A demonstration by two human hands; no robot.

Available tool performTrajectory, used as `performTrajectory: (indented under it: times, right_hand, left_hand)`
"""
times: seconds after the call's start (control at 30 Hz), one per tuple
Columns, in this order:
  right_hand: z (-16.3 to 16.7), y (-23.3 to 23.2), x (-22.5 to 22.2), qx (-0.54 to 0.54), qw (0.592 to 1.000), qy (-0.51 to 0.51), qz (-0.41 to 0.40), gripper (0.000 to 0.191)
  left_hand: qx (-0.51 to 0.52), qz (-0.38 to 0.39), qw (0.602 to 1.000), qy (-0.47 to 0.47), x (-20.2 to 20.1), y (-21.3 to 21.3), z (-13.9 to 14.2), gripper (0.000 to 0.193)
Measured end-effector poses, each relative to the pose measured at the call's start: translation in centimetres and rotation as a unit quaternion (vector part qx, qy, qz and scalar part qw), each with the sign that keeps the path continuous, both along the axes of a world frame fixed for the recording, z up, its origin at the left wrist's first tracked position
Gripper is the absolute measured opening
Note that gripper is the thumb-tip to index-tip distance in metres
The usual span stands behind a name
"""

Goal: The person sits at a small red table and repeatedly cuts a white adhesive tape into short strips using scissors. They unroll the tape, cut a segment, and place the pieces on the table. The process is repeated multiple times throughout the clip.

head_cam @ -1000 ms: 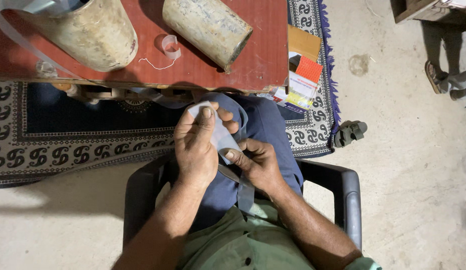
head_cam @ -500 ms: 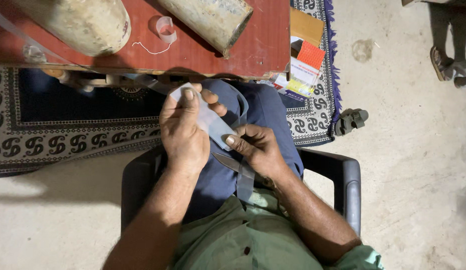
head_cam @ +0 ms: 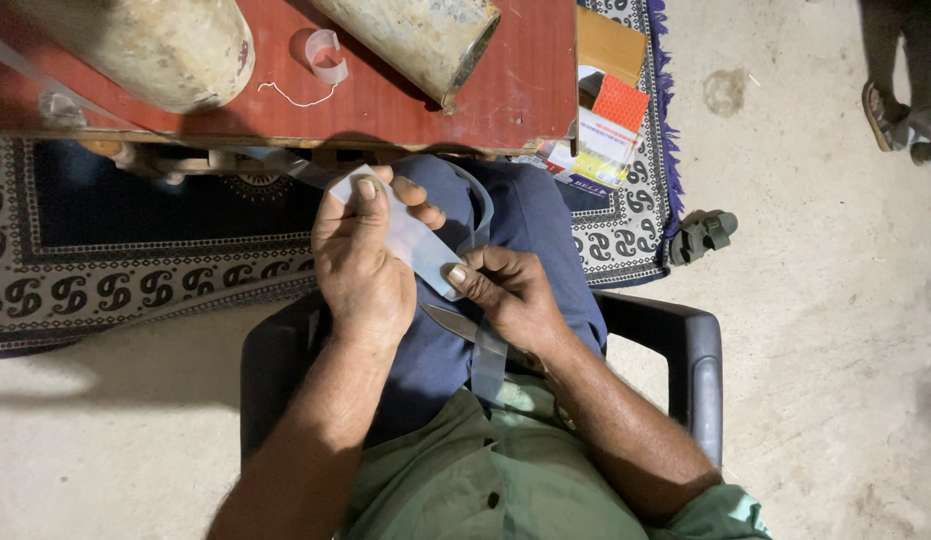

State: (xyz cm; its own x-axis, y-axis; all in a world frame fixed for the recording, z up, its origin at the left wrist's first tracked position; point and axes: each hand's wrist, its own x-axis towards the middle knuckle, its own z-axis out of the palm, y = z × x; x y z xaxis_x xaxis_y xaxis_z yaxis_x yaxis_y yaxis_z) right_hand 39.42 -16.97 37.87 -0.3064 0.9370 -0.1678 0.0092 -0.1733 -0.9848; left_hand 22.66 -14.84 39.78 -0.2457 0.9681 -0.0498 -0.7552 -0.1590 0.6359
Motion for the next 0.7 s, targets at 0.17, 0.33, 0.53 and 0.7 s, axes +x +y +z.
performTrajectory:
  times: [0.17,0.33,0.53,0.7]
  right_hand:
    - [0.6,0.5,0.3,0.031,0.999,-0.036,0.017,0.019]
    - [2.4,3.4,2.0,0.289,0.926,-0.215,0.11,0.005]
    - [5.6,5.5,1.6,0.369,0.861,-0.301,0.176,0.012]
    - [8.3,5.4,1.2,0.464,0.754,-0.413,0.213,0.015]
  left_hand:
    - [0.031,0.009,0.999,0.034,-0.8,0.8,1.9,0.02]
    - [0.18,0.135,0.759,0.611,-4.7,0.6,6.0,0.048]
    - [0.124,-0.217,0.672,0.697,-2.6,0.0,4.1,0.057]
    - [0.048,-0.273,0.588,0.76,-2.9,0.1,2.2,0.023]
